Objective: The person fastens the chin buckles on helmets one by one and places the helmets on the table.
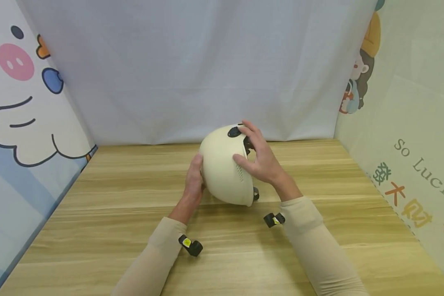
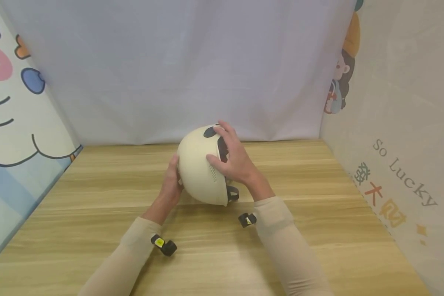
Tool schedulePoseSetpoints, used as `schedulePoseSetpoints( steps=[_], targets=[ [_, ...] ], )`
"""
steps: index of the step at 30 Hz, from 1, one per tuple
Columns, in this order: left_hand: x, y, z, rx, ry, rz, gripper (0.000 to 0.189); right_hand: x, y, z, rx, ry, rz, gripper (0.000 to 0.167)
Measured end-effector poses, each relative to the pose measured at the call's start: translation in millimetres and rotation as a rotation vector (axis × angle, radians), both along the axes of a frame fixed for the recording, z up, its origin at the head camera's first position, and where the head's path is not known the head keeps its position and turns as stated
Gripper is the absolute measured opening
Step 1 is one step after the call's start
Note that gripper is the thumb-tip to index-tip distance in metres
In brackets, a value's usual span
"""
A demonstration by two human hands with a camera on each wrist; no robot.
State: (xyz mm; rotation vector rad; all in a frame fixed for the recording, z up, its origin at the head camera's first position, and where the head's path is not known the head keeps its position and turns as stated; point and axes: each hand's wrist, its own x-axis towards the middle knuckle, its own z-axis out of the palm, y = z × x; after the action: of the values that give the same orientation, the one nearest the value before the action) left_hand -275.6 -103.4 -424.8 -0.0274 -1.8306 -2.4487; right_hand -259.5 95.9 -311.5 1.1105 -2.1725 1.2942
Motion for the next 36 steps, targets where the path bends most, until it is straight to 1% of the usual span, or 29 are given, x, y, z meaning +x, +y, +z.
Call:
schedulePoseSetpoints(
  steps=[5,11,15,20,22,27,29,33,36],
  targets=[
    [-1.8,1.7,-1.4,0.029,-0.044,-0.027,0.063,-0.4,0,-1.1,-0.034,0.003,0.007,0.059],
    [-2.7,1.2,-1.6,0.017,-0.097,-0.07,0.063,-2.0,0,-2.8,-0.052,0.0,0.016,0.059],
    [-3.0,0.9,-2.2,0.019,-0.108,-0.09,0.061,-3.9,0,-5.3,-0.071,-0.004,0.026,0.06],
    [-3.2,1.7,-3.8,0.015,-0.122,-0.082,0.061,-6.3,0,-7.9,-0.096,-0.008,0.036,0.06],
    [-3.3,2.3,-4.2,0.03,-0.134,-0.084,0.062,-6.9,1,-8.7,-0.102,-0.01,0.038,0.06],
    [-3.1,3.7,-4.3,0.06,-0.15,-0.115,0.064,-8.1,1,-10.2,-0.118,-0.01,0.049,0.061],
    [-3.2,4.0,-4.4,0.061,-0.157,-0.118,0.066,-8.5,2,-10.7,-0.125,-0.011,0.056,0.061],
    [-3.3,5.0,-4.1,0.063,-0.181,-0.096,0.07,-9.2,3,-11.8,-0.143,-0.014,0.066,0.06],
    [-2.4,5.9,-3.9,0.063,-0.187,-0.078,0.072,-9.5,5,-13.0,-0.16,-0.021,0.074,0.06]
  ],
)
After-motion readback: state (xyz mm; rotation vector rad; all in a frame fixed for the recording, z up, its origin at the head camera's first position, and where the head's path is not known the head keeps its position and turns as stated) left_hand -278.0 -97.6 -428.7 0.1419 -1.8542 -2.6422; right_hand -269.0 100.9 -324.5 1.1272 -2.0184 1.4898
